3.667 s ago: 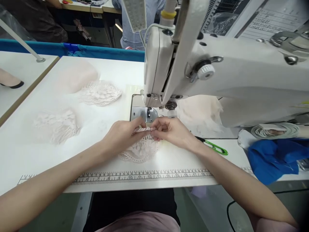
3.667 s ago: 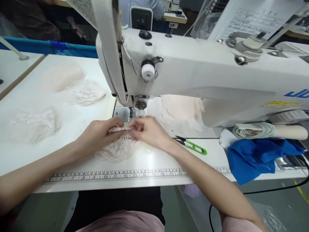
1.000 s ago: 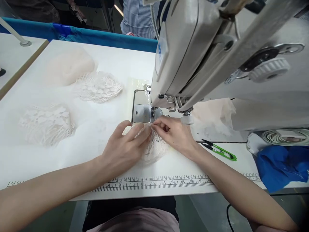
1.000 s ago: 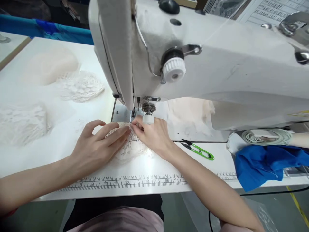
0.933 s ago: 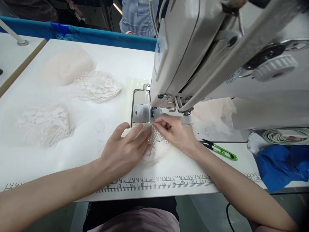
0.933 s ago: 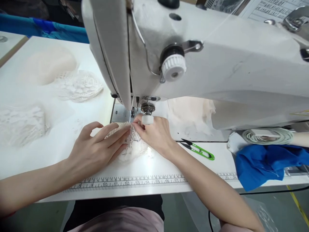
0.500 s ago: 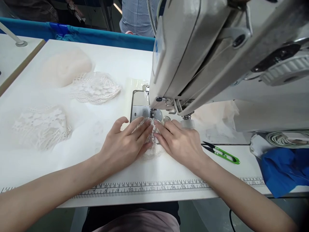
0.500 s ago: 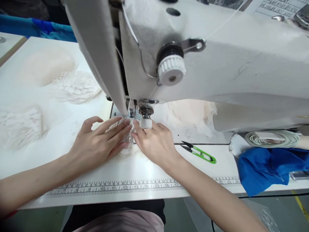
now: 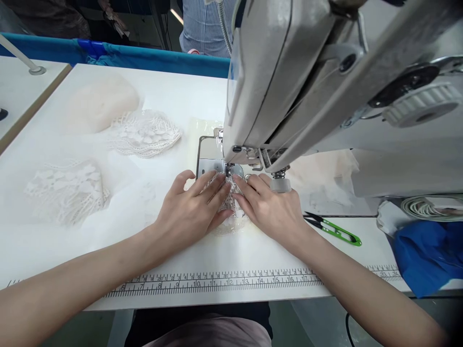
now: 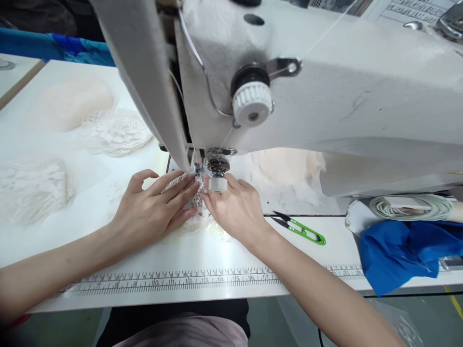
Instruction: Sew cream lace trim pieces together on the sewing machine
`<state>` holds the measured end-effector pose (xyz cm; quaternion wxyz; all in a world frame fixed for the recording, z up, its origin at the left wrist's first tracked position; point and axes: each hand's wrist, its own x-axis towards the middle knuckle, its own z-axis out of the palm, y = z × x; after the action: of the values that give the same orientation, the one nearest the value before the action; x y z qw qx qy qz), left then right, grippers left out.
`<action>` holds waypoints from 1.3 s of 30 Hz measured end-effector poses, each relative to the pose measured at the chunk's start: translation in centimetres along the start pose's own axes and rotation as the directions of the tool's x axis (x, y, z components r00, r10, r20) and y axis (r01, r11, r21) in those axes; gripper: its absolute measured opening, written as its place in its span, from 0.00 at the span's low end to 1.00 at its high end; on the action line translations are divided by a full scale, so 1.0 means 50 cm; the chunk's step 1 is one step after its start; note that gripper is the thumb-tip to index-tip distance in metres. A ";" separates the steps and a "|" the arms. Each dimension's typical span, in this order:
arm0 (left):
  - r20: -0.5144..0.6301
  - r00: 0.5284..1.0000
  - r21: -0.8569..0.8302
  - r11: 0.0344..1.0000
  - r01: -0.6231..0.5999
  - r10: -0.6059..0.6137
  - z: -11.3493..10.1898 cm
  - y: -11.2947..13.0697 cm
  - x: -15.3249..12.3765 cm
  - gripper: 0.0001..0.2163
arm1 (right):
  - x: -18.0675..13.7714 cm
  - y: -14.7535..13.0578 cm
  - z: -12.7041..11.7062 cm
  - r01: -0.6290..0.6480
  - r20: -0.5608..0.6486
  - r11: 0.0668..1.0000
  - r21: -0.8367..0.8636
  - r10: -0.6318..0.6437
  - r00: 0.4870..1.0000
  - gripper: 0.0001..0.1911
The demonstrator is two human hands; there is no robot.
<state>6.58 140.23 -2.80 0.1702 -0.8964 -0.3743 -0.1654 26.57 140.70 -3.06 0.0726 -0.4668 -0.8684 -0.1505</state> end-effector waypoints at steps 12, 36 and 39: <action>0.012 1.000 -0.036 0.999 0.025 -0.024 -0.003 0.003 -0.004 0.15 | -0.002 -0.001 0.001 0.003 -0.009 1.000 0.008 -0.003 1.000 0.20; -0.037 0.998 -0.069 0.997 0.041 -0.043 0.007 -0.007 0.002 0.14 | 0.002 0.008 -0.007 -0.011 0.026 1.000 -0.011 0.011 1.000 0.22; -0.101 0.994 -0.131 0.990 -0.043 0.030 0.001 -0.014 -0.009 0.11 | 0.004 0.022 -0.011 0.009 -0.052 1.000 0.029 -0.007 0.999 0.19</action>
<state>5.78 140.42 -2.90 0.1312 -0.9032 -0.3372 -0.2309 27.35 141.26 -2.29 0.1011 -0.4582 -0.8702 -0.1501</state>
